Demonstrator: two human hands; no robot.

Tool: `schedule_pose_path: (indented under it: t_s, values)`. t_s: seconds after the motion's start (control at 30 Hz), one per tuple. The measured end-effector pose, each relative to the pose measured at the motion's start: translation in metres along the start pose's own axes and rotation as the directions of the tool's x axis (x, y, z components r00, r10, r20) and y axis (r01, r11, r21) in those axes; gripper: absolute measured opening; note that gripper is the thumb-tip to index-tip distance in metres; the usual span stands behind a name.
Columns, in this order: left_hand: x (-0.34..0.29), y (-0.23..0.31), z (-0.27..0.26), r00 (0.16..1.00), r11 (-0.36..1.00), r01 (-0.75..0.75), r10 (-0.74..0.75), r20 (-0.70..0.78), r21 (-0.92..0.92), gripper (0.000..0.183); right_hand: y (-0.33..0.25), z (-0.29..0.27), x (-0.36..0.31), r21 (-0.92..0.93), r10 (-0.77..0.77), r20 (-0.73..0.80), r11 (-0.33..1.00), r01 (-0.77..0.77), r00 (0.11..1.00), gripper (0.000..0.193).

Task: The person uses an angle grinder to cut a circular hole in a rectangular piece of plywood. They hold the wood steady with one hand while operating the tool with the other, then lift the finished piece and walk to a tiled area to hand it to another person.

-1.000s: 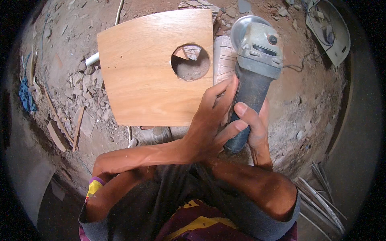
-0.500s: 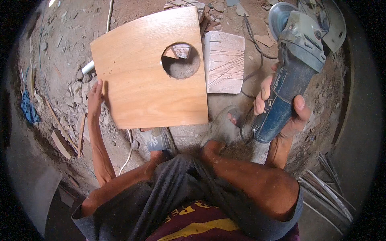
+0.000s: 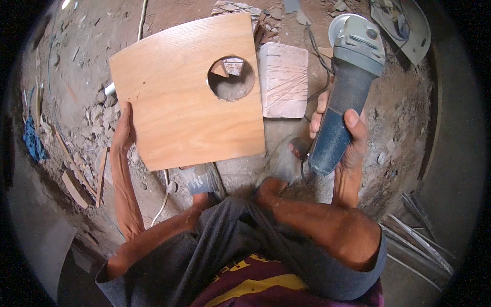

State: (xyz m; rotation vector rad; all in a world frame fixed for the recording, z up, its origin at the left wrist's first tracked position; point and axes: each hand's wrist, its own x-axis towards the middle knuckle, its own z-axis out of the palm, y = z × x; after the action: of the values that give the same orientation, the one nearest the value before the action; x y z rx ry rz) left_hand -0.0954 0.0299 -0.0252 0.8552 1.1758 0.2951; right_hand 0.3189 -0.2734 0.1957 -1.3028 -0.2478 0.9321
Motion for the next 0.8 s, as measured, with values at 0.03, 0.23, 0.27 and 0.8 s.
schedule_pose_path:
  t_s: [0.03, 0.23, 0.27, 0.8]
  values:
    - [-0.001, 0.005, -0.002, 1.000, 1.000, 0.001, -0.001, 0.005, 0.013, 0.096, 0.004, -0.002, 0.001, -0.014, 0.010, -0.004, 1.000, -0.010, 1.000, 0.090]
    - [-0.018, 0.018, 0.006, 0.984, 0.988, -0.112, 0.126, -0.129, 0.110, 0.096, 0.016, 0.004, 0.004, -0.143, 0.041, -0.063, 0.988, -0.049, 0.997, 0.083]
    - [-0.041, 0.039, 0.025, 0.971, 0.976, -0.130, 0.161, -0.176, 0.174, 0.096, 0.019, 0.001, 0.003, -0.168, 0.038, -0.080, 0.984, -0.051, 0.996, 0.082]
    - [-0.312, 0.181, 0.001, 0.408, 0.855, -0.265, 0.519, -0.751, 0.446, 0.072, 0.046, 0.002, 0.047, -0.927, -0.320, 0.100, 0.314, 0.205, 0.942, 0.079]
